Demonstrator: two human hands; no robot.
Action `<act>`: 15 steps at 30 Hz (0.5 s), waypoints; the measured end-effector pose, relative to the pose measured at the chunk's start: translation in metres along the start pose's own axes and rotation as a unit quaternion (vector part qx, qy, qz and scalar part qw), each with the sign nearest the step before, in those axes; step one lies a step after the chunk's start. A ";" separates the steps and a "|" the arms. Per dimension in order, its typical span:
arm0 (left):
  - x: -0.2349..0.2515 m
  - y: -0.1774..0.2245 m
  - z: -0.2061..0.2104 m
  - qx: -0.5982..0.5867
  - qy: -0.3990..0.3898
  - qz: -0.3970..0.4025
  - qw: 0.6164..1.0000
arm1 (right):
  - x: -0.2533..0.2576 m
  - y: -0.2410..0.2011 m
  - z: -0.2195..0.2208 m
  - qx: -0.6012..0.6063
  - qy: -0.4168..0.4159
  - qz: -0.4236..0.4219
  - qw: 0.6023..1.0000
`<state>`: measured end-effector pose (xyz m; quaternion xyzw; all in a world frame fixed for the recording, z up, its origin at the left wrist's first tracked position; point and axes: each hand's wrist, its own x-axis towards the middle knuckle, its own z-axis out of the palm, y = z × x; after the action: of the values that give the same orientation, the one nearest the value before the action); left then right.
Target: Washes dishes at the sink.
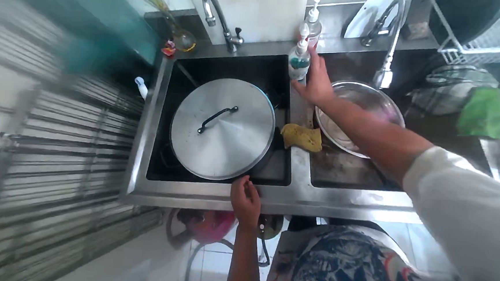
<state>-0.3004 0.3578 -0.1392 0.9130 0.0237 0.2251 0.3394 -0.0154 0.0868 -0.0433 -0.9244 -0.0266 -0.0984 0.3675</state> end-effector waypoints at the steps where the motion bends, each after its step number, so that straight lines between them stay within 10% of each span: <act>1: -0.001 -0.003 0.003 0.010 0.008 0.012 1.000 | 0.017 -0.001 0.007 0.008 0.046 -0.007 0.999; 15: -0.007 -0.006 0.012 0.048 0.058 0.029 0.997 | 0.091 0.007 0.031 -0.026 0.070 0.059 0.995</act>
<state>-0.3013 0.3537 -0.1532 0.9141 0.0281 0.2857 0.2864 0.0798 0.1008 -0.0523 -0.9245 0.0563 -0.1419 0.3493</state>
